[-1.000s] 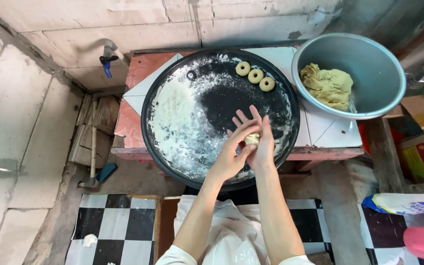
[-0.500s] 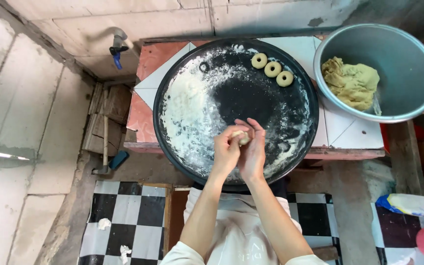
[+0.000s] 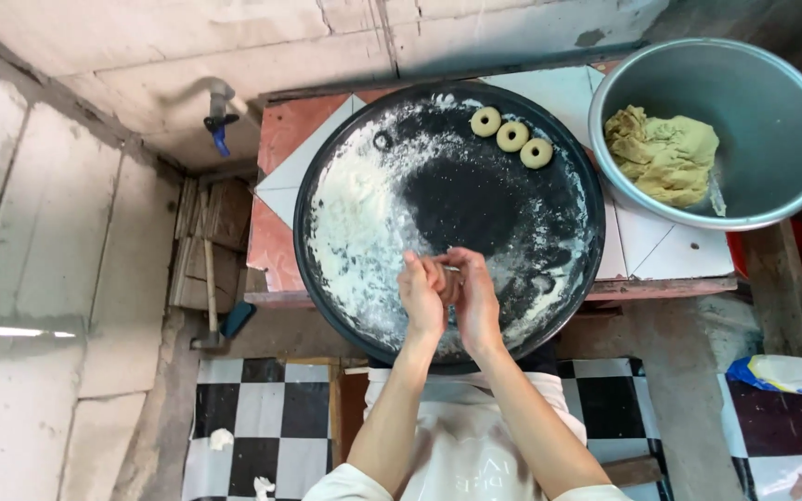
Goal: Shaping small pieces of dough into rings on a floured tray
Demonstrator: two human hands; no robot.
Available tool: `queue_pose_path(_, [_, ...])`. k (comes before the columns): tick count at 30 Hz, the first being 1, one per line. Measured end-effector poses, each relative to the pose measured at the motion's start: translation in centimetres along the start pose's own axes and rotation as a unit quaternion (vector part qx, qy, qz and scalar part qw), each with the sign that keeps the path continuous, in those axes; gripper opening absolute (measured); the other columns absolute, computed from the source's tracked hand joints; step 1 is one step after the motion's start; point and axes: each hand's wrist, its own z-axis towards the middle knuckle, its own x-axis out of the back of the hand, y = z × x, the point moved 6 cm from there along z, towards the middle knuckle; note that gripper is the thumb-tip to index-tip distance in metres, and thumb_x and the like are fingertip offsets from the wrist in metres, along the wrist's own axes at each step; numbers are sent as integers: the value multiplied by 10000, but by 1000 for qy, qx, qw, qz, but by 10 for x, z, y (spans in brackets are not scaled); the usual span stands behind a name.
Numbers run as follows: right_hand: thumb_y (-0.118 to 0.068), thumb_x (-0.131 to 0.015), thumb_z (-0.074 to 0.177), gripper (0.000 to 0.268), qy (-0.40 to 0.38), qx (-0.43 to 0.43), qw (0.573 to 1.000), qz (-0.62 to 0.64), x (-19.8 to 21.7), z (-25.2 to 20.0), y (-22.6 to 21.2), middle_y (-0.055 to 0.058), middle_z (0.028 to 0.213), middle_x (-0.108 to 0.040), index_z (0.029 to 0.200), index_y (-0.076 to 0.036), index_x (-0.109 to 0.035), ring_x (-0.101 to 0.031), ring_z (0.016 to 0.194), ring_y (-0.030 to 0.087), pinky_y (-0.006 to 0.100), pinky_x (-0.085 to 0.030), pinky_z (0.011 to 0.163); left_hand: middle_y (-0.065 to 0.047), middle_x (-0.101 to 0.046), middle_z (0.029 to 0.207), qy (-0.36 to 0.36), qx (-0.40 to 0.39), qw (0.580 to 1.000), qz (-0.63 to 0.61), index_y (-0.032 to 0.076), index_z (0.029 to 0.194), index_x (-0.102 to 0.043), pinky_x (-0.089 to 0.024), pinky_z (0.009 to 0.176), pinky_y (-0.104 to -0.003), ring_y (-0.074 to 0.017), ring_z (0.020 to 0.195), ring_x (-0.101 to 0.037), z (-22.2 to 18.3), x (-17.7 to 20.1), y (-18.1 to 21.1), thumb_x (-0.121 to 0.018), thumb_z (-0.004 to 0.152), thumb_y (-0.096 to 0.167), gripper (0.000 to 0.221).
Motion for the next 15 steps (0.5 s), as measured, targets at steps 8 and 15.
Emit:
queue_pose_path(8, [-275,-310,1092,466,-1,38,996,-77,-14,-11,-16,221,1341,-572,1480,-32,-398,-629,1039,268,351,-545,795,-88,-510,987,-52,95,994,-14,128,1030,-420,-441,444,-219,-175,696,-573,9,-22,21,-346,1109,201,130])
queue_pose_path(15, [-385,-392,1047,550,-24,92,985,-145,-26,-9,-51,131,1594,-346,1513,-113,-288,-403,1424,241,414,-429,1105,-151,-504,1278,-15,73,989,-126,113,1021,-411,-553,1088,-526,-298,1171,-610,42,-17,22,-384,957,-164,286])
